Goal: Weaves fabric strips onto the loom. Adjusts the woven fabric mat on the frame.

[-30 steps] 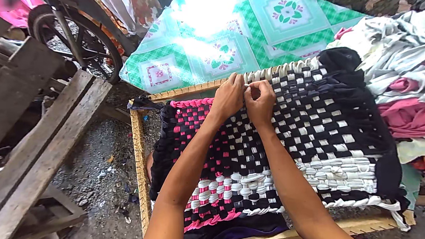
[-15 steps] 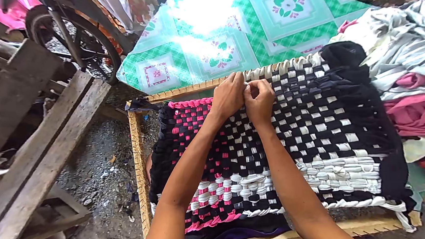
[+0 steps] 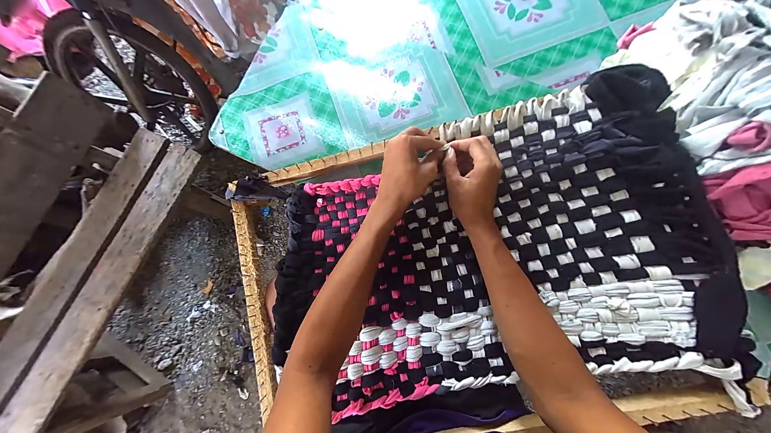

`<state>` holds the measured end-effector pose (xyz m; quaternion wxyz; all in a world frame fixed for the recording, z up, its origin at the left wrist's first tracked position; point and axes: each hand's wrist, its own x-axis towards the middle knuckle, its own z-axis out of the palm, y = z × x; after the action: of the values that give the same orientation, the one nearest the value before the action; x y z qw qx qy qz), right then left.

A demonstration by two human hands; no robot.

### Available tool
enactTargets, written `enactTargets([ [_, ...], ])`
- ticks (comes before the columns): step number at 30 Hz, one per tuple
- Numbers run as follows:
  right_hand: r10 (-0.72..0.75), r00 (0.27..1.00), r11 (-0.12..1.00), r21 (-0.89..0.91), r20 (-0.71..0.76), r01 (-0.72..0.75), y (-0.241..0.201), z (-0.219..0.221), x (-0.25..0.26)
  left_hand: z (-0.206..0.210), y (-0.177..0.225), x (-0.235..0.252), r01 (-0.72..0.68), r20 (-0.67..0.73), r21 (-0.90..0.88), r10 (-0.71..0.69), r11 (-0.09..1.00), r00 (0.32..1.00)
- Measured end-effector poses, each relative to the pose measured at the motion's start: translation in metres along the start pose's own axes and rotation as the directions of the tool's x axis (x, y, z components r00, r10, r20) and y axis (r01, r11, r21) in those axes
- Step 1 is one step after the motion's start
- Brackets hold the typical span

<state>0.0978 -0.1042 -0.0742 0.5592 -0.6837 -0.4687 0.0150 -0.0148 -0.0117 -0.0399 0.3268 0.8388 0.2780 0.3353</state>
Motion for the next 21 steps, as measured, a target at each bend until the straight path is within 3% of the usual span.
enactTargets([
  [5, 0.008, 1.000, 1.000, -0.016, -0.020, -0.009, -0.003, -0.001, 0.001, 0.008, 0.004, -0.002, 0.042, -0.113, -0.028, -0.045, 0.999, 0.993],
  [12, 0.004, 1.000, 1.000, -0.005, -0.017, -0.004, -0.002, 0.000, 0.002, 0.002, 0.009, -0.003, 0.116, -0.106, -0.062, -0.122, 0.991, 0.987],
  [17, -0.005, 1.000, 1.000, -0.002, -0.012, 0.005, -0.002, -0.001, 0.002, -0.001, 0.008, 0.000, 0.093, -0.026, -0.058, -0.095, 0.994, 0.995],
  [21, -0.006, 1.000, 1.000, 0.016, -0.002, 0.006, -0.001, 0.000, 0.002, -0.003, -0.001, 0.003, 0.096, 0.163, 0.000, -0.095, 0.995, 0.982],
])
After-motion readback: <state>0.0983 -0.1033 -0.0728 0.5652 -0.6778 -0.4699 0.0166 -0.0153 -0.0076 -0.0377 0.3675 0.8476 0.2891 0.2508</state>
